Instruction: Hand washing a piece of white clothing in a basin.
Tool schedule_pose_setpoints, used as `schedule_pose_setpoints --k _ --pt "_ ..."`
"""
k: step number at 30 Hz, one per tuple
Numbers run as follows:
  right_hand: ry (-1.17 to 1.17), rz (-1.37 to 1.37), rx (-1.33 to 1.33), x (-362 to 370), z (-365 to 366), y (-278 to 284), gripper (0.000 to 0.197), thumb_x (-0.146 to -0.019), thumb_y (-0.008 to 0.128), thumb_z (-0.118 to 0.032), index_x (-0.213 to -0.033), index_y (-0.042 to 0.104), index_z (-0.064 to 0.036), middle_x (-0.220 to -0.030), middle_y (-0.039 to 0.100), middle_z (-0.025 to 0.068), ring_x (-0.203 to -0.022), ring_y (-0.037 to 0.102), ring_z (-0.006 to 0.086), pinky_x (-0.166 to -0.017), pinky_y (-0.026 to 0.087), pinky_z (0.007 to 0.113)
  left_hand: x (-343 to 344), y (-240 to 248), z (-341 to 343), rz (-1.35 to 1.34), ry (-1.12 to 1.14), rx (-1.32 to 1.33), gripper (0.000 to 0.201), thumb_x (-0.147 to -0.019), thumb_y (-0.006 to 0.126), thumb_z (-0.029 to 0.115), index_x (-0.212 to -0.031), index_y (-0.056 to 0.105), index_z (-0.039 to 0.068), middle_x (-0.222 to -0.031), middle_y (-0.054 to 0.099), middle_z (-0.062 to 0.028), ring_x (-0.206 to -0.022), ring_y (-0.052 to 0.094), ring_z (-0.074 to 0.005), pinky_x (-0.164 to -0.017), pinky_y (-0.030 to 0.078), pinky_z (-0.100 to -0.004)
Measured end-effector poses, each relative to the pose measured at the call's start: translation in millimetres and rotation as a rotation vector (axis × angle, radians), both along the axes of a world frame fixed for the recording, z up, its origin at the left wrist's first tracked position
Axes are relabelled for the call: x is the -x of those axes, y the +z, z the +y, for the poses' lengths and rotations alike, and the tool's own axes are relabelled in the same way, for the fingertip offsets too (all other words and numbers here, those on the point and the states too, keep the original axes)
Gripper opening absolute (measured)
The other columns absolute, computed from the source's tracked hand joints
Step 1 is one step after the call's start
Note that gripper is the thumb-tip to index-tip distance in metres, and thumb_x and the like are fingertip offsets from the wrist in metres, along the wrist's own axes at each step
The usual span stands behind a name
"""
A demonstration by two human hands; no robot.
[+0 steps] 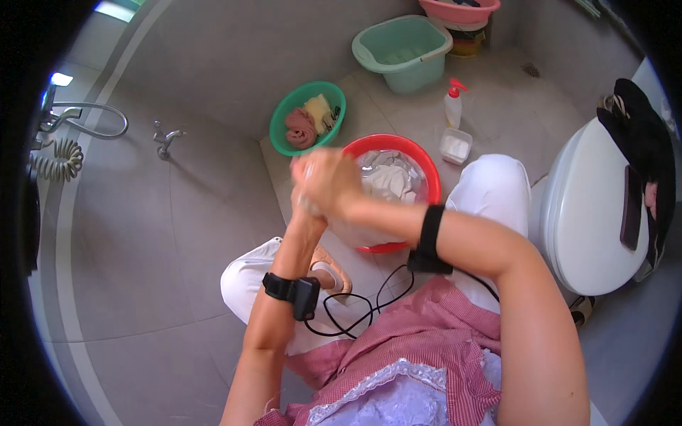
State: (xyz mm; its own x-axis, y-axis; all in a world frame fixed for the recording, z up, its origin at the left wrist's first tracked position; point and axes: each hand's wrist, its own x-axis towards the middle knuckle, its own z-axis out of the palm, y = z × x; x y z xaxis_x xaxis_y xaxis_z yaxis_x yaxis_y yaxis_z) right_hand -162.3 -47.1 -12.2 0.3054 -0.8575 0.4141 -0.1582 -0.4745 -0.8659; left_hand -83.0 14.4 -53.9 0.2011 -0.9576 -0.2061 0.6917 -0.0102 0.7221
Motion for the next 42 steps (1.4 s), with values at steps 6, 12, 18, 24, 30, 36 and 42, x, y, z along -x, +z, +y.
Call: schedule_pose_setpoints --k 6,12,18,24,30,36,42 --pt "0.004 0.027 -0.166 -7.4 -8.6 -7.6 0.031 -0.085 0.060 -0.031 -0.069 0.066 -0.0051 -0.071 0.062 0.0189 -0.063 0.060 0.0389 -0.057 0.047 0.046 -2.7 20.6 -6.5 -0.020 0.177 -0.354 0.037 -0.100 0.043 0.043 -0.111 0.061 0.013 -0.103 0.066 -0.0032 -0.093 0.065 -0.0179 -0.080 0.053 -0.0351" --pt "0.150 0.000 0.004 16.9 23.0 1.6 0.031 -0.086 0.059 -0.030 -0.067 0.066 -0.0066 -0.066 0.060 0.0195 -0.062 0.061 0.0388 -0.055 0.047 0.042 -30.9 -0.2 -16.9 0.154 -0.207 -0.154 0.035 -0.096 0.050 0.048 -0.093 0.057 0.014 -0.088 0.063 -0.0028 -0.076 0.061 -0.0164 -0.066 0.051 -0.0315" --pt "-0.081 -0.003 -0.104 -4.9 -4.9 6.7 0.029 -0.084 0.059 -0.030 -0.069 0.069 -0.0072 -0.068 0.063 0.0182 -0.065 0.064 0.0382 -0.058 0.050 0.046 -5.8 9.4 -14.2 0.165 0.188 -0.340 0.034 -0.098 0.046 0.047 -0.093 0.056 0.015 -0.089 0.062 -0.0005 -0.079 0.060 -0.0162 -0.069 0.051 -0.0316" --pt "0.142 -0.014 -0.037 13.1 29.9 9.2 0.026 -0.082 0.063 -0.027 -0.070 0.068 -0.0050 -0.074 0.066 0.0165 -0.066 0.065 0.0365 -0.058 0.049 0.043 -40.3 -9.5 -13.0 0.265 -0.215 0.102 0.032 -0.099 0.049 0.042 -0.083 0.057 0.016 -0.072 0.058 -0.0001 -0.065 0.057 -0.0137 -0.058 0.047 -0.0313" --pt "-0.126 -0.057 -0.018 -4.9 5.5 -6.3 0.025 -0.081 0.065 -0.027 -0.068 0.064 -0.0053 -0.075 0.064 0.0147 -0.067 0.063 0.0376 -0.057 0.049 0.043 8.7 23.6 -25.5 0.172 0.196 -0.230 0.035 -0.099 0.046 0.045 -0.078 0.053 0.018 -0.076 0.058 -0.0001 -0.070 0.056 -0.0133 -0.057 0.045 -0.0296" --pt "0.146 -0.022 0.083 4.4 22.6 6.7 0.022 -0.078 0.066 -0.026 -0.066 0.065 -0.0083 -0.075 0.064 0.0126 -0.064 0.062 0.0349 -0.057 0.049 0.043 -50.1 -33.4 -13.2 0.249 -0.253 0.198 0.035 -0.098 0.044 0.050 -0.089 0.057 0.018 -0.085 0.063 -0.0018 -0.077 0.060 -0.0167 -0.068 0.049 -0.0351" --pt "0.059 0.054 0.036 -5.8 -22.8 -7.9 0.018 -0.076 0.065 -0.026 -0.067 0.068 -0.0115 -0.076 0.066 0.0100 -0.066 0.064 0.0337 -0.063 0.052 0.042 -4.9 -8.1 -13.3 -0.249 0.113 -0.225 0.037 -0.097 0.048 0.043 -0.120 0.055 0.016 -0.104 0.062 -0.0002 -0.089 0.060 -0.0177 -0.080 0.050 -0.0342"
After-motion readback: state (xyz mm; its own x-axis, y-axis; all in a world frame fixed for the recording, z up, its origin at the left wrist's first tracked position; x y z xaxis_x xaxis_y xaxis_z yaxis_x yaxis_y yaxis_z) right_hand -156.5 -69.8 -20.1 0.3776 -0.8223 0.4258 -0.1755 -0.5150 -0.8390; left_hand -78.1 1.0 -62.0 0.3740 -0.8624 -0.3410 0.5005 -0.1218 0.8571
